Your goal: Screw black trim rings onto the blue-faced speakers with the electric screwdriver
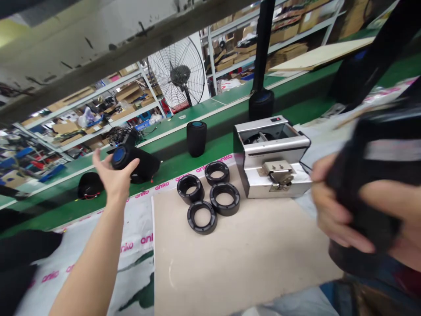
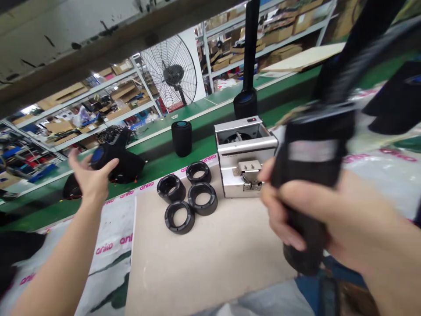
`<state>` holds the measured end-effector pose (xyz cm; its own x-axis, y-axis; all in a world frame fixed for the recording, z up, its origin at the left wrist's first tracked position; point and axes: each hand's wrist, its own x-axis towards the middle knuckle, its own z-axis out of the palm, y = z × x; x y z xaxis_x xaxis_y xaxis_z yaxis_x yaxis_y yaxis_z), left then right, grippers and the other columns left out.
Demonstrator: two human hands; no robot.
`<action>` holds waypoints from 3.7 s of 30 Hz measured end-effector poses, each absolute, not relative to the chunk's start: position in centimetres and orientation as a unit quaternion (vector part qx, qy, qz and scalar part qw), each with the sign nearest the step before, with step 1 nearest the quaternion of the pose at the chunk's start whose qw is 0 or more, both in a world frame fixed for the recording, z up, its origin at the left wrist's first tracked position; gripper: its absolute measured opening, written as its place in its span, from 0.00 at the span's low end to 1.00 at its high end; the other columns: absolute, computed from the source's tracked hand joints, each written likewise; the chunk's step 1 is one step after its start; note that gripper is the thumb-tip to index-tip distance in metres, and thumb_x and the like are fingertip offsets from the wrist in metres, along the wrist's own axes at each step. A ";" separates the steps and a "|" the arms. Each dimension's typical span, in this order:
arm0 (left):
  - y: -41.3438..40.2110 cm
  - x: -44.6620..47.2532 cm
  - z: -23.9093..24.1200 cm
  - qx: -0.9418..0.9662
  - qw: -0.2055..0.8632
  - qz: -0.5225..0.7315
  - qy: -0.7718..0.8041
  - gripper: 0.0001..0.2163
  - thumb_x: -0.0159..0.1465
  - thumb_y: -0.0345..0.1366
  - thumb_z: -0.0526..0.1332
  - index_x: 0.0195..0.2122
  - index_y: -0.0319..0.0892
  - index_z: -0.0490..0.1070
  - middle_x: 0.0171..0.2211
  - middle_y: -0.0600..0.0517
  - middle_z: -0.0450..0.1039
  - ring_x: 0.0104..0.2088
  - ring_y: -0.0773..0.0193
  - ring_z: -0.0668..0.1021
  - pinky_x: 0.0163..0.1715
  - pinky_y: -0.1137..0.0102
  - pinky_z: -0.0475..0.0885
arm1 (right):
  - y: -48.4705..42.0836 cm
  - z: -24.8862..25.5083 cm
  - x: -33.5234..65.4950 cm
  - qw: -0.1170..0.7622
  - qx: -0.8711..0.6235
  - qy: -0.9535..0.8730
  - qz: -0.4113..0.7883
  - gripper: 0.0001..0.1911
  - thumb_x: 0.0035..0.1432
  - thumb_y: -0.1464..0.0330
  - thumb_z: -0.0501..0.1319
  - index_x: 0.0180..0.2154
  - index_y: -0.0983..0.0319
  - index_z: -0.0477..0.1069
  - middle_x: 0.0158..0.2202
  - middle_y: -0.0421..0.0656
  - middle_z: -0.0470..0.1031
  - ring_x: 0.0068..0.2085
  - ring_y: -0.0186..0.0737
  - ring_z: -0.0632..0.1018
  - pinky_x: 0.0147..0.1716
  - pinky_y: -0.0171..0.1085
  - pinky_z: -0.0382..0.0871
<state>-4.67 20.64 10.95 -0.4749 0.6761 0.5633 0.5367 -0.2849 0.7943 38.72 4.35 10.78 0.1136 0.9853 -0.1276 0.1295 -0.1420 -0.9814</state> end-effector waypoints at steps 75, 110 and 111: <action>-2.0 3.7 6.1 0.486 0.608 0.450 0.438 0.48 0.43 0.33 0.87 0.66 0.52 0.73 0.61 0.46 0.79 0.59 0.45 0.82 0.58 0.59 0.75 | 10.2 7.1 32.0 0.216 -0.638 -0.651 0.350 0.48 0.50 0.50 0.71 0.69 0.57 0.65 0.23 0.38 0.74 0.20 0.45 0.76 0.25 0.40 0.68; -0.6 6.5 7.5 0.615 0.525 0.416 0.416 0.48 0.45 0.36 0.87 0.67 0.46 0.71 0.66 0.41 0.78 0.67 0.34 0.79 0.70 0.44 0.74 | 9.8 15.7 32.0 0.126 -0.222 -0.818 0.515 0.40 0.55 0.58 0.79 0.65 0.61 0.72 0.41 0.39 0.82 0.34 0.32 0.79 0.28 0.25 0.72; -0.5 6.5 7.4 0.623 0.504 0.421 0.424 0.47 0.43 0.36 0.88 0.65 0.45 0.74 0.64 0.41 0.79 0.66 0.33 0.79 0.70 0.43 0.73 | 9.9 15.7 31.9 0.117 -0.216 -0.821 0.516 0.39 0.55 0.59 0.79 0.65 0.61 0.71 0.37 0.37 0.81 0.30 0.30 0.76 0.25 0.25 0.69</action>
